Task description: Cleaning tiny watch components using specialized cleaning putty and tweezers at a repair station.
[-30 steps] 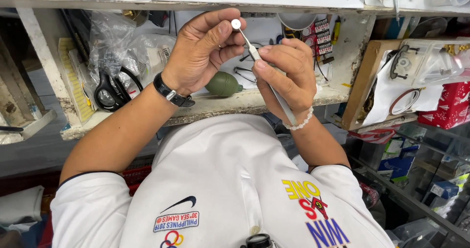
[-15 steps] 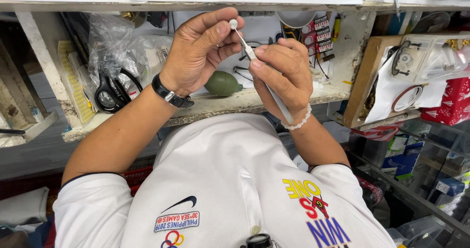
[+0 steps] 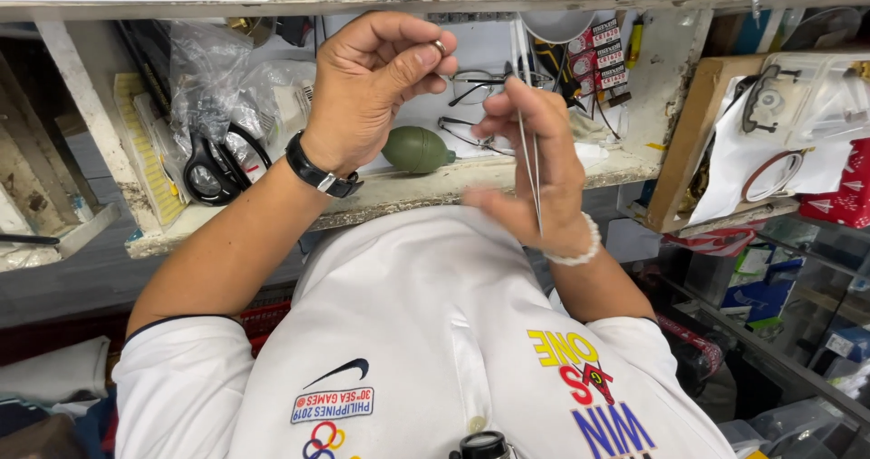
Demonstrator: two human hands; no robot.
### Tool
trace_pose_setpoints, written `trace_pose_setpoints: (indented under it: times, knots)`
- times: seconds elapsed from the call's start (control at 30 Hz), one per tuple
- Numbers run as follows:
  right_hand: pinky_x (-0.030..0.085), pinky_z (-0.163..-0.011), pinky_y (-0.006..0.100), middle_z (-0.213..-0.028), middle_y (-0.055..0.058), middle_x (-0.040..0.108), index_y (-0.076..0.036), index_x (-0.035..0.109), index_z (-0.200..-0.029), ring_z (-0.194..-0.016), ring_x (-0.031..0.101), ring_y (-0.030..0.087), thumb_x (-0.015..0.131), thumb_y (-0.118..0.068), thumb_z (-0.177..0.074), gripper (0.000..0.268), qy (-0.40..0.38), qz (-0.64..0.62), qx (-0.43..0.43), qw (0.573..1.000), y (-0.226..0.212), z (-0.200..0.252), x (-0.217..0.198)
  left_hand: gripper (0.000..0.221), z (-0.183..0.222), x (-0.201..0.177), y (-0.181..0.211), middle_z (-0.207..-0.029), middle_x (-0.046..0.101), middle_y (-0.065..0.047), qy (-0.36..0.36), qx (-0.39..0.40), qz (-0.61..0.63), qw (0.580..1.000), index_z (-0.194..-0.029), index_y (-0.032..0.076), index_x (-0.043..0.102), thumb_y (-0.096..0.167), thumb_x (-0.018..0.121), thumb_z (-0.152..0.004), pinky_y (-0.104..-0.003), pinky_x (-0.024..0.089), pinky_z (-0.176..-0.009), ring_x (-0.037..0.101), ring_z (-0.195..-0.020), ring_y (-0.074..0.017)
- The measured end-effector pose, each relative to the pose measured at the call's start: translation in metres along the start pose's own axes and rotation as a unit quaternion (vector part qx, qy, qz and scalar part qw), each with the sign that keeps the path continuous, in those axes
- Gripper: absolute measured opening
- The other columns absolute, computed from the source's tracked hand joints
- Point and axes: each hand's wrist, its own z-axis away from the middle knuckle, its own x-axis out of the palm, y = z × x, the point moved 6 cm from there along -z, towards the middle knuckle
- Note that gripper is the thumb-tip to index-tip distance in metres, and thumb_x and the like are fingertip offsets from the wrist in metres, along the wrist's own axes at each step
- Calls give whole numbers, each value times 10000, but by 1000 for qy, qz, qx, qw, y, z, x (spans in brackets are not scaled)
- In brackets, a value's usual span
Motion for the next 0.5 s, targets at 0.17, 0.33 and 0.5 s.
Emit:
trace_pose_setpoints:
  times: [0.17,0.33,0.5]
  knots:
    - [497,-1232,484,-1585,122,328,-19,49,-1673,-1413,457,232,864,-579,-694,1391,-129,-327,136,926,-7,11,7,102,-1,2,-4,-1184,730,-159,-20,10,-35,999,-1125,69,638,56,671,-1029,-268,646,-827,751,-1034,-220]
    - [536,-1141,458,-1640,108,281,-97,62,-1695,-1442,439,263,902,-571,-599,1460,-177,-354,112,911,-20,19,2,136,-3,2,-4,-990,670,-65,-20,33,-59,997,-1108,84,635,149,704,-1011,-287,593,-750,641,-845,-147]
    - [564,-936,345,-1405,132,395,-17,310,-1513,-1214,538,238,908,-397,-659,1110,-57,-261,118,956,-9,8,10,154,-3,2,-12,-962,652,-79,-27,2,-37,999,-1144,68,620,136,685,-1021,-294,627,-788,636,-812,-134]
